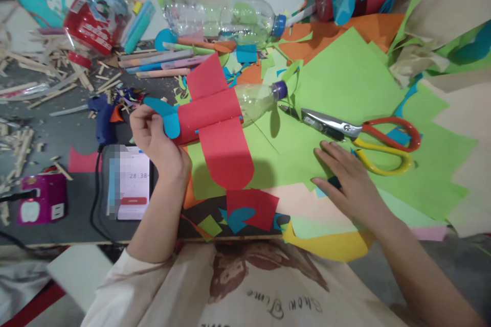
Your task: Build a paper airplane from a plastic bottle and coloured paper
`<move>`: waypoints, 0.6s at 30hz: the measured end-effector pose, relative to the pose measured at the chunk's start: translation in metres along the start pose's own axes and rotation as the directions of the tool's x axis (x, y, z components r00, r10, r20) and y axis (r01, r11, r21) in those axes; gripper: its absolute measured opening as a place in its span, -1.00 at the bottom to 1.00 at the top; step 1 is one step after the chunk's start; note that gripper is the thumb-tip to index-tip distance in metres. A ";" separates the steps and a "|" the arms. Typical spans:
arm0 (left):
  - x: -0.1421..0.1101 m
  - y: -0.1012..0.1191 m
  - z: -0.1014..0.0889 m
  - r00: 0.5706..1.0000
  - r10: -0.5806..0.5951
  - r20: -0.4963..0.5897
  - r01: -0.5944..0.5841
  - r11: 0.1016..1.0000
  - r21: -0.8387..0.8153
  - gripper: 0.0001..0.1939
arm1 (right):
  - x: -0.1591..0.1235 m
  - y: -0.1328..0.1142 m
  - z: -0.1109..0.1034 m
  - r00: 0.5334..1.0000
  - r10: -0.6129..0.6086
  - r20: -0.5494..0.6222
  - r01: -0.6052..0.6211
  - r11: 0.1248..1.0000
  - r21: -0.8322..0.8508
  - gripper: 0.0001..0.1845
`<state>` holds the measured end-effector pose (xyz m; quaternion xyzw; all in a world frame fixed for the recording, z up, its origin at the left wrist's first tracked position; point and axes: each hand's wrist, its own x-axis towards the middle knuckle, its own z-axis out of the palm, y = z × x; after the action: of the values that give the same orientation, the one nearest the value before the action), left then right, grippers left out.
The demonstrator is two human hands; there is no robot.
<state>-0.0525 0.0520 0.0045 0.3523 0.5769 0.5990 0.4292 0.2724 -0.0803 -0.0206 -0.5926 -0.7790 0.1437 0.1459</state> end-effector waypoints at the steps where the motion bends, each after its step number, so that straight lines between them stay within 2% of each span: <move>1: -0.001 0.000 0.000 1.000 0.001 0.004 -0.001 1.000 0.000 -0.87 | 0.000 0.002 0.002 1.000 0.008 -0.021 -0.008 1.000 0.020 -0.46; 5: -0.004 -0.006 -0.002 0.997 0.076 -0.018 -0.076 0.997 0.013 -0.88 | 0.011 0.010 -0.002 0.980 0.057 -0.190 -0.034 0.992 0.123 -0.68; 7: -0.002 -0.012 -0.002 0.974 0.198 -0.107 -0.199 0.980 0.006 -0.89 | 0.021 0.011 -0.010 0.948 0.118 -0.295 -0.075 0.986 0.152 -0.82; 8: 0.000 -0.016 -0.001 0.949 0.270 -0.164 -0.274 0.962 -0.001 -0.89 | 0.026 0.012 -0.013 0.929 0.172 -0.328 -0.124 0.979 0.163 -0.83; 9: 0.001 -0.019 0.000 0.917 0.336 -0.216 -0.346 0.938 -0.009 -0.88 | 0.032 0.013 -0.017 0.910 0.230 -0.344 -0.182 0.969 0.164 -0.81; 11: 0.004 -0.024 0.001 0.878 0.409 -0.247 -0.427 0.904 -0.019 -0.86 | 0.043 0.014 -0.022 0.867 0.338 -0.366 -0.297 0.940 0.165 -0.78; 13: 0.006 -0.026 0.000 0.878 0.427 -0.218 -0.439 0.898 -0.007 -0.86 | 0.051 0.016 -0.023 0.804 0.433 -0.406 -0.390 0.901 0.188 -0.73; 15: 0.006 -0.027 -0.002 0.883 0.432 -0.183 -0.434 0.900 0.030 -0.84 | 0.051 0.016 -0.024 0.736 0.501 -0.455 -0.460 0.863 0.206 -0.60; 16: 0.005 -0.027 -0.003 0.885 0.433 -0.173 -0.431 0.901 0.048 -0.83 | 0.047 0.016 -0.024 0.725 0.509 -0.464 -0.476 0.857 0.198 -0.55; 17: 0.005 -0.027 -0.003 0.884 0.434 -0.171 -0.431 0.900 0.058 -0.83 | 0.041 0.016 -0.023 0.734 0.498 -0.463 -0.475 0.862 0.174 -0.52; 18: 0.005 -0.027 -0.004 0.885 0.433 -0.172 -0.429 0.901 0.059 -0.84 | 0.033 0.016 -0.023 0.778 0.453 -0.436 -0.443 0.887 0.131 -0.54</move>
<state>-0.0550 0.0545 -0.0229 0.4199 0.5264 0.7033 0.2281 0.2868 -0.0434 -0.0040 -0.7759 -0.5580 0.0398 0.2917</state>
